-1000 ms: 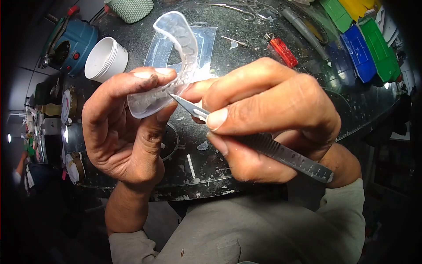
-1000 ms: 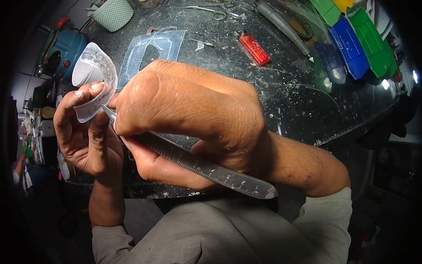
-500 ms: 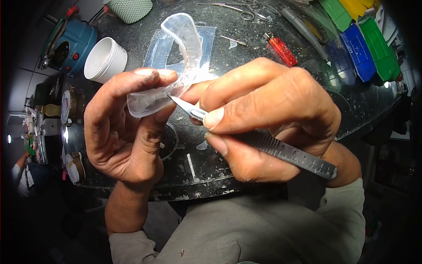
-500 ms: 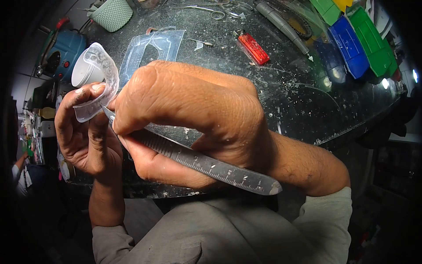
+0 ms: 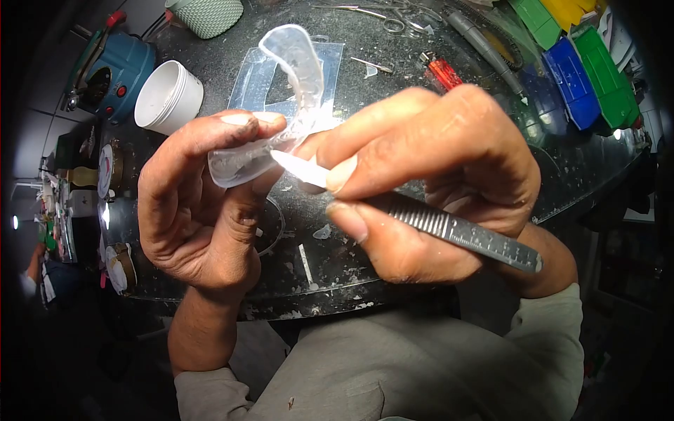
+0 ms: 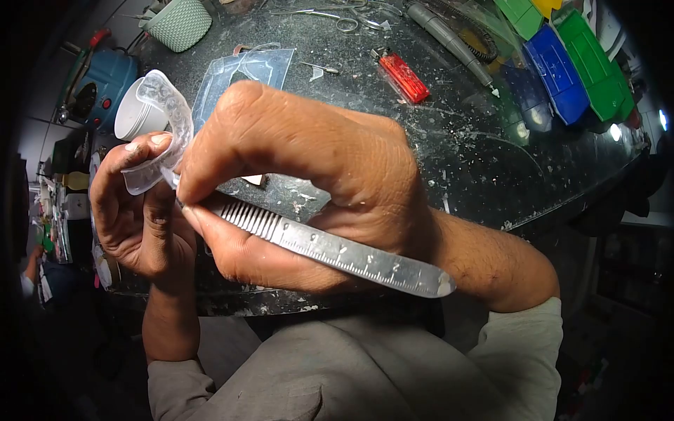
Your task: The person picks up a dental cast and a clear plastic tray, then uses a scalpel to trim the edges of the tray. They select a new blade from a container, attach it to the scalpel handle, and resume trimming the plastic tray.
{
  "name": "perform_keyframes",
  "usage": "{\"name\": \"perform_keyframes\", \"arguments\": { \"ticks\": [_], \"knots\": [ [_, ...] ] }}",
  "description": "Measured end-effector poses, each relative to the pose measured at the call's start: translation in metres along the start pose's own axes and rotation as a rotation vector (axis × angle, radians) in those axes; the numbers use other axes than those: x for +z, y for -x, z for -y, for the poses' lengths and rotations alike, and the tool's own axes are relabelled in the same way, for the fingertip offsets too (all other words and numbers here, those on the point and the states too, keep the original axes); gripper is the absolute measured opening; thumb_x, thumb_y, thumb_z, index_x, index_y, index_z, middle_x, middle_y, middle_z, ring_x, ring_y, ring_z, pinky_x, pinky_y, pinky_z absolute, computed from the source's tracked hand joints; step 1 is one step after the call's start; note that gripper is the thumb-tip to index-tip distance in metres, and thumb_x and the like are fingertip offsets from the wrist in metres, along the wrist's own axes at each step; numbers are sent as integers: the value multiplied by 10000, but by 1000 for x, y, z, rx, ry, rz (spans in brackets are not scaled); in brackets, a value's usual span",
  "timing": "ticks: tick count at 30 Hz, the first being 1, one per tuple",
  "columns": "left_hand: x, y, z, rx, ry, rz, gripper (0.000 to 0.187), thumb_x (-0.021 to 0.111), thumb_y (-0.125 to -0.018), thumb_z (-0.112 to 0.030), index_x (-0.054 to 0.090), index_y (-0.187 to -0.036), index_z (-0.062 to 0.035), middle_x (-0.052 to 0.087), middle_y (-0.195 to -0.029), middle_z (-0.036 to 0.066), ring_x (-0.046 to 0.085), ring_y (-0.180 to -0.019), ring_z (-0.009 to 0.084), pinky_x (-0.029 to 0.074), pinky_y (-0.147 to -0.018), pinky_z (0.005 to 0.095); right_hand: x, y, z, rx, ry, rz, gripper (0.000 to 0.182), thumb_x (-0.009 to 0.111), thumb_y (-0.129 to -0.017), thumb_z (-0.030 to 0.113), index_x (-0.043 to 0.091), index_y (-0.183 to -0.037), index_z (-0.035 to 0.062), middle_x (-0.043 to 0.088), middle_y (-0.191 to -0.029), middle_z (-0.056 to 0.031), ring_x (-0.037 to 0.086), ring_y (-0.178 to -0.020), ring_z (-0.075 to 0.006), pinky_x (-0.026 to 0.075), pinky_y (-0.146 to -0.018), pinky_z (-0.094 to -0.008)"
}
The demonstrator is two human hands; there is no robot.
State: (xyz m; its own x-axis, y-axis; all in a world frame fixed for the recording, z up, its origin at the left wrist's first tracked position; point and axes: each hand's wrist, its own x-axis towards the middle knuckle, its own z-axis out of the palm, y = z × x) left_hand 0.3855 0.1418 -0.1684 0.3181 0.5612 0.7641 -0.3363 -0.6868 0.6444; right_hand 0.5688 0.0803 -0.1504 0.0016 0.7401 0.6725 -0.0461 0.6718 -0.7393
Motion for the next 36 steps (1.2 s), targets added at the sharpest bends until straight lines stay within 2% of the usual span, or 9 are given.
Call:
{"name": "perform_keyframes", "arguments": {
  "ticks": [5, 7, 17, 19, 28, 36],
  "knots": [
    [0, 1, 1, -12, 23, -9, 369, 633, -852, 38, 525, -1202, 81, 618, -1119, 217, 615, -1067, 260, 457, -993, 377, 2, 0, 1, 12, 19, -49, 199, 714, -716, -63, 649, -894, -2, 635, -846, -71, 637, -757, -132, 498, -660, -228],
    [1, 1, 1, -21, 38, -18, 374, 635, -850, 39, 526, -1205, 79, 617, -1122, 217, 616, -1066, 259, 458, -994, 377, -2, -1, 3, 10, 71, 21, 208, 715, -712, -64, 647, -900, -7, 630, -842, -72, 637, -756, -138, 507, -676, -233],
    [0, 1, 1, -32, 43, -1, 392, 638, -847, 39, 521, -1218, 84, 611, -1139, 219, 616, -1073, 264, 466, -988, 377, -1, -1, -1, -13, 10, -7, 186, 712, -745, -53, 646, -914, -16, 612, -836, -66, 634, -776, -114, 510, -684, -230],
    [0, 1, 1, -31, 45, -7, 396, 639, -845, 39, 520, -1220, 85, 611, -1139, 220, 616, -1074, 264, 466, -988, 376, -4, -3, -1, -22, 39, 55, 188, 713, -745, -55, 643, -916, -22, 606, -834, -61, 637, -786, -112, 519, -695, -232],
    [0, 2, 1, -41, 35, -17, 392, 639, -846, 37, 525, -1216, 99, 608, -1141, 218, 617, -1074, 268, 466, -989, 377, -7, -4, -3, -49, 64, 84, 185, 712, -747, -55, 645, -915, -17, 614, -853, -60, 647, -795, -110, 528, -704, -234],
    [0, 2, 3, -53, 47, -27, 381, 647, -843, 46, 530, -1203, 92, 612, -1133, 207, 618, -1074, 256, 462, -992, 369, -2, -3, 0, -11, 79, 27, 184, 714, -746, -49, 642, -910, -11, 613, -829, -57, 648, -788, -104, 531, -703, -225]
  ]
}}
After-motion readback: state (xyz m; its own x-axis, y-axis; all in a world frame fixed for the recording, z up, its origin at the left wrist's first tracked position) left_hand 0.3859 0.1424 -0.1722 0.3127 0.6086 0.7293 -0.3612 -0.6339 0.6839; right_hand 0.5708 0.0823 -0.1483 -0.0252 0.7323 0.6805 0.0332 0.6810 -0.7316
